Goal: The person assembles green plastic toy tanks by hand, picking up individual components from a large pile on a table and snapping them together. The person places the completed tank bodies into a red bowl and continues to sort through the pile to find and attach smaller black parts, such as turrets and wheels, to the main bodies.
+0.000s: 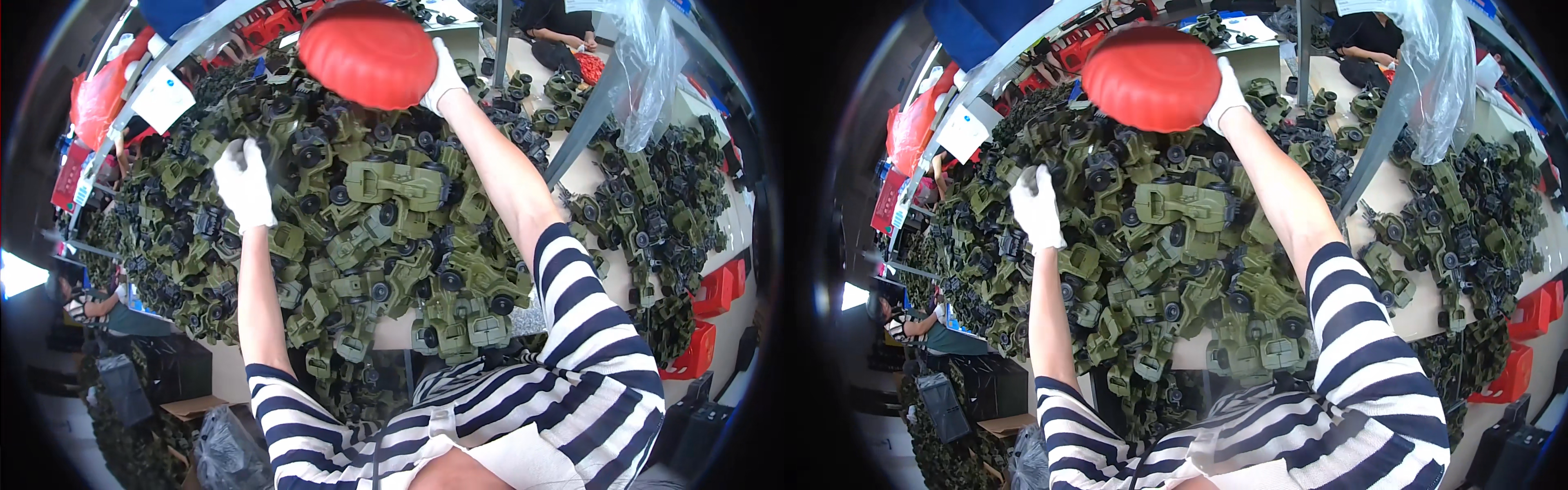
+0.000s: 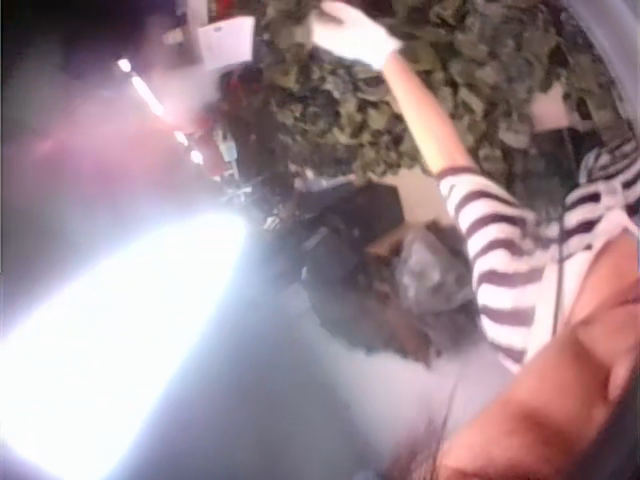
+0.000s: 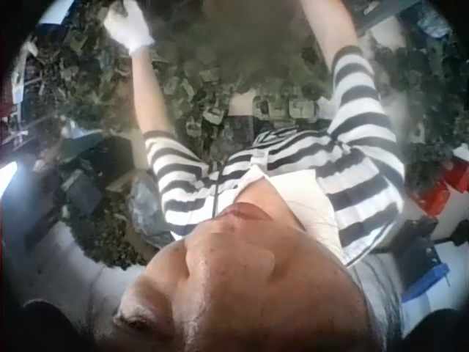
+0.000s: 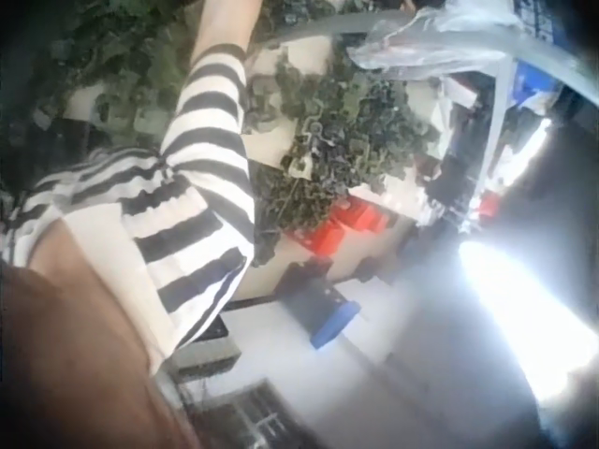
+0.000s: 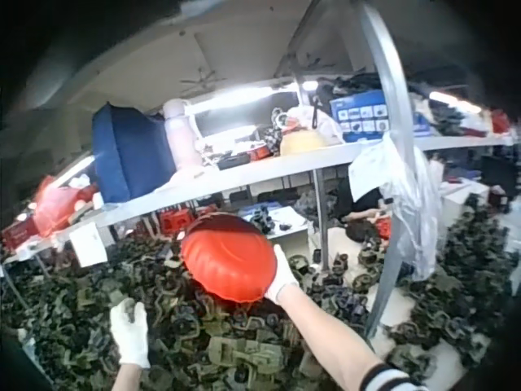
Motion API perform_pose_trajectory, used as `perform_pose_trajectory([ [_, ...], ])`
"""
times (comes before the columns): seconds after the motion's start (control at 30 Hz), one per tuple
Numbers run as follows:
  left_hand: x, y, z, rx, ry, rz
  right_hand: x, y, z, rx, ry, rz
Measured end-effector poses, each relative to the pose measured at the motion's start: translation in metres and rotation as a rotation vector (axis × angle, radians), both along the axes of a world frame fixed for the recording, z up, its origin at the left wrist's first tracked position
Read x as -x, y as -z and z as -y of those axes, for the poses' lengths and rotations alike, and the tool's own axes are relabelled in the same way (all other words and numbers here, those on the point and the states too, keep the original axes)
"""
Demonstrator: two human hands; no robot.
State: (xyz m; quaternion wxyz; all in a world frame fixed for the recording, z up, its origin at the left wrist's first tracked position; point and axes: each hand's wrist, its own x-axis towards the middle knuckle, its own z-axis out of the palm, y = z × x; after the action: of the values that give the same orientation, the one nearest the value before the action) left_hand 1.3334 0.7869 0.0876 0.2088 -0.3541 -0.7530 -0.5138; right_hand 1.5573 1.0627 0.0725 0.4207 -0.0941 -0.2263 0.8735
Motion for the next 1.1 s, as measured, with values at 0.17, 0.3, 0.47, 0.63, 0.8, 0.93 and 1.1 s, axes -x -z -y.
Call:
perform_pose_trajectory([
  [0.17,0.009,0.03,0.017,0.584,-0.349,-0.512,-0.07,0.004,-0.005,0.047,-0.029,-0.031],
  [0.3,-0.01,0.029,0.046,0.6,-0.415,-0.552,-0.119,0.019,0.068,0.05,-0.001,0.018],
  [0.47,-0.163,0.005,0.072,0.56,0.4,0.773,-0.206,0.071,0.177,-0.188,0.495,0.212],
  [0.63,-0.227,0.051,0.134,-0.082,0.691,1.903,-0.3,0.033,0.275,-1.724,0.408,0.593],
  [0.8,-0.195,0.123,0.168,0.277,0.686,1.631,-0.316,0.06,0.293,-1.706,0.457,0.69],
  [0.93,-0.216,0.066,0.143,0.154,0.539,1.81,-0.337,0.085,0.266,-1.19,0.638,0.918],
  [1.1,-0.211,0.043,0.146,-0.034,0.451,1.673,-0.341,0.119,0.173,-0.568,0.539,1.394],
])
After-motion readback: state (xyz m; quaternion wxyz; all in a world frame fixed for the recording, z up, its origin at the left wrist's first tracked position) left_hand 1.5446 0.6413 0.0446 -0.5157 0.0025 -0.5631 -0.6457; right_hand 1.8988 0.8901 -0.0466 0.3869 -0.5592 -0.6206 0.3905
